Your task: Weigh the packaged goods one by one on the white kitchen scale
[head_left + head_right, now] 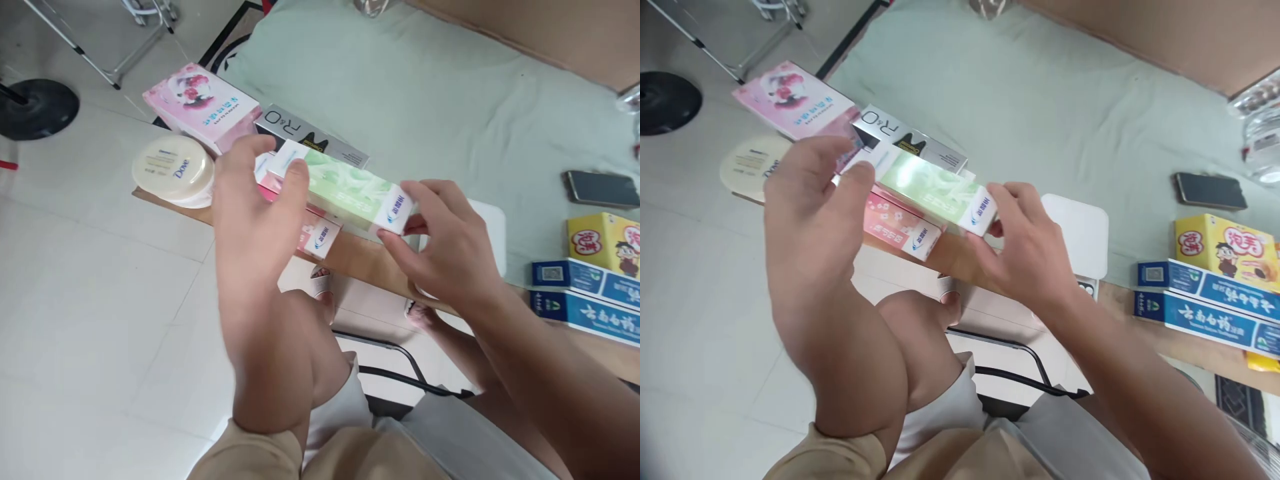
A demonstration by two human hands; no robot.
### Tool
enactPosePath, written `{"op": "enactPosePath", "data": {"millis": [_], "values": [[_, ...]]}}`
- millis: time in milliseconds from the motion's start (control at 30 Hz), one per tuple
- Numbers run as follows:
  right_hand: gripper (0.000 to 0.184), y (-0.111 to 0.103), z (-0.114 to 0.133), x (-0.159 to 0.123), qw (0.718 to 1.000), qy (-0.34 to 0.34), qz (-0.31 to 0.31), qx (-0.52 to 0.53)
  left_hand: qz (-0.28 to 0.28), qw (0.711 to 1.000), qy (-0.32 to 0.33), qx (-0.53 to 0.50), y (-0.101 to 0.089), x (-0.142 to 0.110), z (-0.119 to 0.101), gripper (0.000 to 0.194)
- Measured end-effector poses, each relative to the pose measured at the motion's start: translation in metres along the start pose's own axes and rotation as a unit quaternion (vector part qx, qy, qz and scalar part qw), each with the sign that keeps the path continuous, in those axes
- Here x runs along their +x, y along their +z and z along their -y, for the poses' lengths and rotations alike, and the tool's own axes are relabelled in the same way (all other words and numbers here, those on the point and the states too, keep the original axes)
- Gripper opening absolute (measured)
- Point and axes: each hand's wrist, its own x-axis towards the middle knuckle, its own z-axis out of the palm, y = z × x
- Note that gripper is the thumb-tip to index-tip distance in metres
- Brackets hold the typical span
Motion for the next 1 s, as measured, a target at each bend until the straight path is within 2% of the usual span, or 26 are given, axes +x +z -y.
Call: {"op": "enactPosePath", "data": {"millis": [100, 267, 333, 433, 567, 667, 767, 867, 1000], "values": [[0.050, -0.024, -0.035, -0.039, 0.999, 0.020, -0.040, -0.019, 0.044, 0.999, -0.004, -0.028, 0.014, -0.005, -0.010, 0.031], [0.057, -0.046, -0.101, -0.092, 0.992, 0.071, -0.093, -0.039, 0.241, 0.966, 0.056, -0.074, 0.063, -0.021, -0.036, 0.022], [0.056, -0.046, -0.122, -0.101, 0.989, 0.103, -0.096, -0.036, 0.273, 0.958, 0.062, -0.053, 0.085, -0.028, -0.044, 0.031], [0.048, -0.043, -0.142, -0.104, 0.984, 0.149, -0.098, -0.028, 0.275, 0.961, 0.034, -0.012, 0.111, -0.035, -0.051, 0.043], [0.042, -0.043, -0.150, -0.099, 0.976, 0.197, -0.088, -0.018, 0.280, 0.959, 0.024, 0.027, 0.128, -0.033, -0.054, 0.041], [0.043, -0.051, -0.150, -0.095, 0.967, 0.241, -0.072, -0.041, 0.224, 0.973, 0.030, 0.053, 0.131, -0.025, -0.054, 0.041], [0.044, -0.060, -0.154, -0.091, 0.967, 0.238, -0.083, -0.032, 0.172, 0.980, 0.005, 0.096, 0.134, -0.018, -0.053, 0.035], [0.045, -0.064, -0.161, -0.087, 0.970, 0.225, -0.086, -0.013, 0.198, 0.971, -0.031, 0.132, 0.140, -0.015, -0.053, 0.036], [0.050, -0.063, -0.167, -0.081, 0.971, 0.236, -0.017, -0.007, 0.240, 0.961, -0.039, 0.131, 0.150, -0.018, -0.053, 0.034]]}}
